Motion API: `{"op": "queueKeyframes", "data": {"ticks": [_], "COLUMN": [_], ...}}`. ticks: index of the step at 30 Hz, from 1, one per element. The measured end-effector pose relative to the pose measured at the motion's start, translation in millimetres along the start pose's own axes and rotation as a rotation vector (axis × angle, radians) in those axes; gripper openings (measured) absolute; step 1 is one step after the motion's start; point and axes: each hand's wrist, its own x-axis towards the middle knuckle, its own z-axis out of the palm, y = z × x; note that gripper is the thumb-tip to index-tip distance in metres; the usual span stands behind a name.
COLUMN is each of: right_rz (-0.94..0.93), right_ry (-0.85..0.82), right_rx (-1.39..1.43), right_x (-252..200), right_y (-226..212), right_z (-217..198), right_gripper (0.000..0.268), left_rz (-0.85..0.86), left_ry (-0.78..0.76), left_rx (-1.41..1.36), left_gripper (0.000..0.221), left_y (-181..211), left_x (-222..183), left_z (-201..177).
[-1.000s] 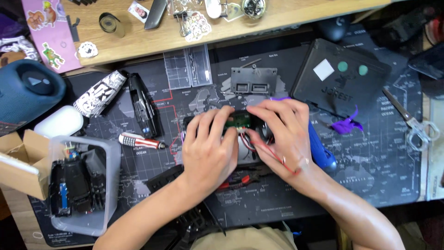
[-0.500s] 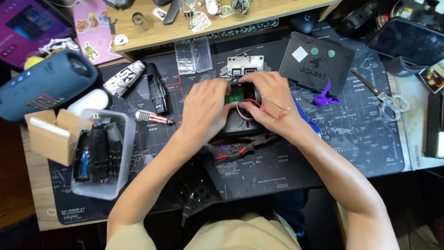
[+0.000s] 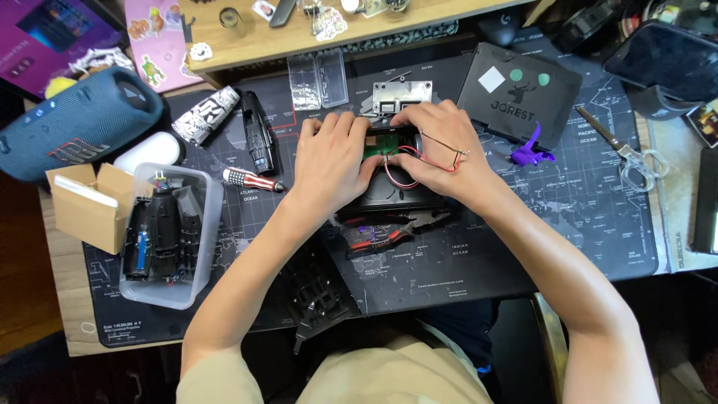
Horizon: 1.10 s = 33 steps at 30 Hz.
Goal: Repairing a portable speaker by connecting internal wiring and installing batteries into the housing.
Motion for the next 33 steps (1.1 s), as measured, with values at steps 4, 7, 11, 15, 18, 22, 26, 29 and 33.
{"op": "queueKeyframes", "data": {"ticks": [4,7,11,15,18,22,26,29,33], "right_rz": [0.006,0.023,0.029,0.035,0.021,0.010,-0.181,-0.188,-0.262], "right_ry": [-0.031,-0.092,-0.121,-0.130,-0.136,-0.090,0.028,0.044,0.150], "right_rx": [-0.034,-0.130,-0.164,-0.189,-0.197,-0.202,-0.114,-0.075,0.098], "right_x": [2.7,5.3,6.6,6.8,7.1,10.2,19.7,18.3,11.6], "right_y": [-3.7,-4.1,-9.3,-11.9,-14.8,-9.1,1.2,6.5,8.8], "right_z": [-2.1,-3.5,-8.0,-9.8,-12.7,-3.8,-3.5,0.2,-9.5], "right_gripper": [0.056,0.057,0.055,0.054,0.057,0.050,0.056,0.063,0.081], "left_rz": [-0.006,0.023,0.032,0.045,0.064,0.110,0.153,0.104,-0.019], "left_ry": [-0.035,-0.053,-0.069,-0.096,-0.109,-0.020,-0.279,-0.427,-0.491], "left_rx": [-0.013,0.011,0.018,0.014,0.052,0.163,-0.093,-0.230,-0.489], "left_gripper": [0.057,0.057,0.055,0.054,0.052,0.048,0.051,0.053,0.050], "left_y": [-2.7,-2.6,-5.6,-6.6,-3.5,-12.2,-17.1,-10.6,-7.9], "left_x": [1.6,3.0,5.1,6.0,7.4,15.5,35.5,38.0,30.9], "left_z": [1.1,0.8,6.0,3.8,-2.3,5.3,-13.6,-29.7,-42.9]}}
